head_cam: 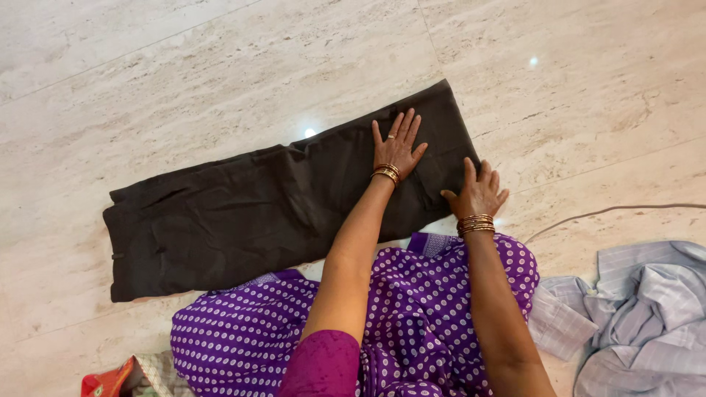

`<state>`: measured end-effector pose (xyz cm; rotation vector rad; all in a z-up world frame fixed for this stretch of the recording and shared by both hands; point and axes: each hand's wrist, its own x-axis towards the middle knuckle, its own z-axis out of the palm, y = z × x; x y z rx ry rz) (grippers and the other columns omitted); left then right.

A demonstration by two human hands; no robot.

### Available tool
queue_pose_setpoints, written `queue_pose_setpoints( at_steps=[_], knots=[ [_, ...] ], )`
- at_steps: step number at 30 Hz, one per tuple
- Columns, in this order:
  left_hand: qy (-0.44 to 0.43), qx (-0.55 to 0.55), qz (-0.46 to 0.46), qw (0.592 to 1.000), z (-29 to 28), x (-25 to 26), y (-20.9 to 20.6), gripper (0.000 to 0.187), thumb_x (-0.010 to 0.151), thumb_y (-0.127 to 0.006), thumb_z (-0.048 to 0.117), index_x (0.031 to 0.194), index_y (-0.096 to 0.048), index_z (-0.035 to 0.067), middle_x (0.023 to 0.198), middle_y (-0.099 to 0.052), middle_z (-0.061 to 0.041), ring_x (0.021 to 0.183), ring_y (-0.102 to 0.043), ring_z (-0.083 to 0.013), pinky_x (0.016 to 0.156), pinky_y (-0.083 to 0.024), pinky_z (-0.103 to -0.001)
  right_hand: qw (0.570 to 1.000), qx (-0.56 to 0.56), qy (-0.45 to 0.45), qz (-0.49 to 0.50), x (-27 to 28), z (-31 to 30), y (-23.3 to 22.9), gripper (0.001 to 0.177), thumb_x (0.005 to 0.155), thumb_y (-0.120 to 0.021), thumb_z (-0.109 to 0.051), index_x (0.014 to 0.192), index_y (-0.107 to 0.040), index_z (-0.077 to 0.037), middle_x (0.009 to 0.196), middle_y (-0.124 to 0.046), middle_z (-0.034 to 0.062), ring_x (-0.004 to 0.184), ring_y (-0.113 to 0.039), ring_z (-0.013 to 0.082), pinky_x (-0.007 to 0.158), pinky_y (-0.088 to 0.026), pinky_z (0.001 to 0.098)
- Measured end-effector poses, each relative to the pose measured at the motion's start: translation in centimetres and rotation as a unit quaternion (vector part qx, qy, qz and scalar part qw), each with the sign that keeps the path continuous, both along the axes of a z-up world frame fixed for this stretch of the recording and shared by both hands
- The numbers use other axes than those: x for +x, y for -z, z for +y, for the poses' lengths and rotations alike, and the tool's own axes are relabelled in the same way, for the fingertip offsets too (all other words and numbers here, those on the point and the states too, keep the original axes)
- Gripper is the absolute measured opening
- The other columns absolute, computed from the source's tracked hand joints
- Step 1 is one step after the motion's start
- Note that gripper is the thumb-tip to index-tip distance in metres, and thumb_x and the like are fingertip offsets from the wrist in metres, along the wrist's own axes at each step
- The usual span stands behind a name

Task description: The person folds a pair of trousers by hand on the floor, smoothing the fabric and aligning the legs.

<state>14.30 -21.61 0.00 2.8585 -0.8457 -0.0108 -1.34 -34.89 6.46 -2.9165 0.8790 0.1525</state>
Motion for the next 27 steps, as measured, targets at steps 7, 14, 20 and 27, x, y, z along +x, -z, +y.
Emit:
queue_pose_setpoints(
  at_steps=[7, 14, 20, 27],
  knots=[
    [-0.021, -0.362, 0.152, 0.919, -0.7, -6.2, 1.6, 0.057, 0.104, -0.046, 0.044, 0.15, -0.05, 0.011, 0.162, -0.044, -0.011, 0.134, -0.054, -0.0306, 0.111, -0.045, -0.045, 0.992, 0.096, 0.081, 0.008, -0.5, -2.2, 0.0, 0.106, 0.071, -0.091, -0.049, 0.158, -0.039, -0.017, 0.142, -0.058, 0.0198, 0.123, -0.06, 0.0405, 0.095, -0.055, 0.049],
    [-0.096, -0.557, 0.226, 0.793, -3.3, -9.1, 4.5, 0.054, 0.108, -0.043, 0.046, 0.141, -0.059, 0.006, 0.146, -0.058, -0.015, 0.135, -0.057, -0.0309, 0.111, -0.045, -0.039, 0.942, 0.267, 0.18, -0.091, -1.5, -5.7, 2.3, 0.047, 0.077, -0.083, -0.032, 0.116, -0.076, -0.006, 0.105, -0.078, 0.0181, 0.095, -0.076, 0.0312, 0.087, -0.059, 0.0438],
    [-0.095, -0.566, 0.274, 0.771, -4.6, -7.9, 4.4, 0.061, 0.107, -0.041, 0.051, 0.143, -0.059, 0.005, 0.147, -0.059, -0.016, 0.138, -0.054, -0.0296, 0.115, -0.041, -0.037, 0.947, 0.136, 0.0, -0.292, -2.8, -3.6, 1.7, 0.044, 0.077, -0.082, -0.017, 0.12, -0.076, -0.007, 0.105, -0.075, 0.0169, 0.093, -0.071, 0.0341, 0.083, -0.056, 0.0437],
    [-0.087, -0.679, 0.515, 0.516, -3.1, -6.4, 3.6, 0.09, 0.099, -0.034, 0.072, 0.157, -0.037, 0.002, 0.163, -0.039, -0.017, 0.151, -0.035, -0.0298, 0.122, -0.026, -0.045, 0.911, 0.154, -0.141, -0.357, -3.7, 1.2, -3.1, 0.045, 0.083, -0.08, -0.008, 0.127, -0.071, -0.008, 0.101, -0.069, 0.0137, 0.087, -0.07, 0.0289, 0.077, -0.058, 0.0395]
  ],
)
